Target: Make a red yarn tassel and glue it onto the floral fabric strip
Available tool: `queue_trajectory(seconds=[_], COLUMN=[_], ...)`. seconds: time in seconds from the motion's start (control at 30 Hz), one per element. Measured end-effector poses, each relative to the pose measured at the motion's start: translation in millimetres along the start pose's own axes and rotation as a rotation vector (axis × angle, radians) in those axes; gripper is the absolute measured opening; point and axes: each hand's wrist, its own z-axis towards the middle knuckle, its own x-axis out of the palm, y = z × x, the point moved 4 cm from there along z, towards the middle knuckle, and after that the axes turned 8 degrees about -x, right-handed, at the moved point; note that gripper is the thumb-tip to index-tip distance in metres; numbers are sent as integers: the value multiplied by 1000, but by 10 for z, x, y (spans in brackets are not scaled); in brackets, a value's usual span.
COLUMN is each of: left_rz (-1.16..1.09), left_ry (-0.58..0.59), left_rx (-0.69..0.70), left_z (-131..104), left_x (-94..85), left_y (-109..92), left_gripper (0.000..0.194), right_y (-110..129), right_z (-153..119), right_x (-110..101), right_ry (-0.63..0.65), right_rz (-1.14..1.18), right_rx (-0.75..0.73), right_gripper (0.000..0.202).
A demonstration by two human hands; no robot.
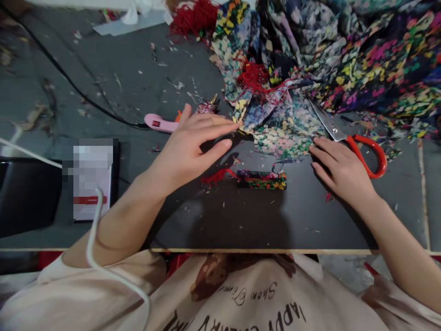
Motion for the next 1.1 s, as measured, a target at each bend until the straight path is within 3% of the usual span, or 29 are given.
queue_trajectory(seconds=[0.07,0.27,0.4,0.43,0.57,0.73,0.77,0.97,1.0,1.03,1.1], left_rz=[-14,22,61,87,187,202,202,214,223,230,223], left_ry=[-3,23,-66,-96,-91,-7,5,-85,-111,-138,-181], left_rx=[6,194,145,112,29,130,151,66,32,-1,-31], left_z=[-74,-269,-240,-219,-138,-131,-139,-139,-133,-127,-120], left_x=[35,212,160,136,151,289,297,124,87,54,17], left_y=[-27,-183,-191,-176,-98,-114,-131,-66,-24,18,76], left_gripper=[33,30,26,27,31,35,34,26,27,28,29], right_y=[-73,-224,-34,55,223,-132,-224,-511,-480,-391,-150], right_z=[-53,-81,106,160,258,-5,-73,-191,-135,-49,196], right_x=[-46,-190,-184,-184,-24,-102,-118,-303,-327,-370,-330], right_ry=[-4,-48,-61,-132,19,8,53,64,32,-90,-142], right_rz=[-33,-242,-212,-147,-56,-214,-233,-374,-374,-373,-261], right_rx=[-32,-151,-52,-82,-159,2,23,160,195,172,80], right_gripper=[36,16,21,25,39,37,39,40,41,41,37])
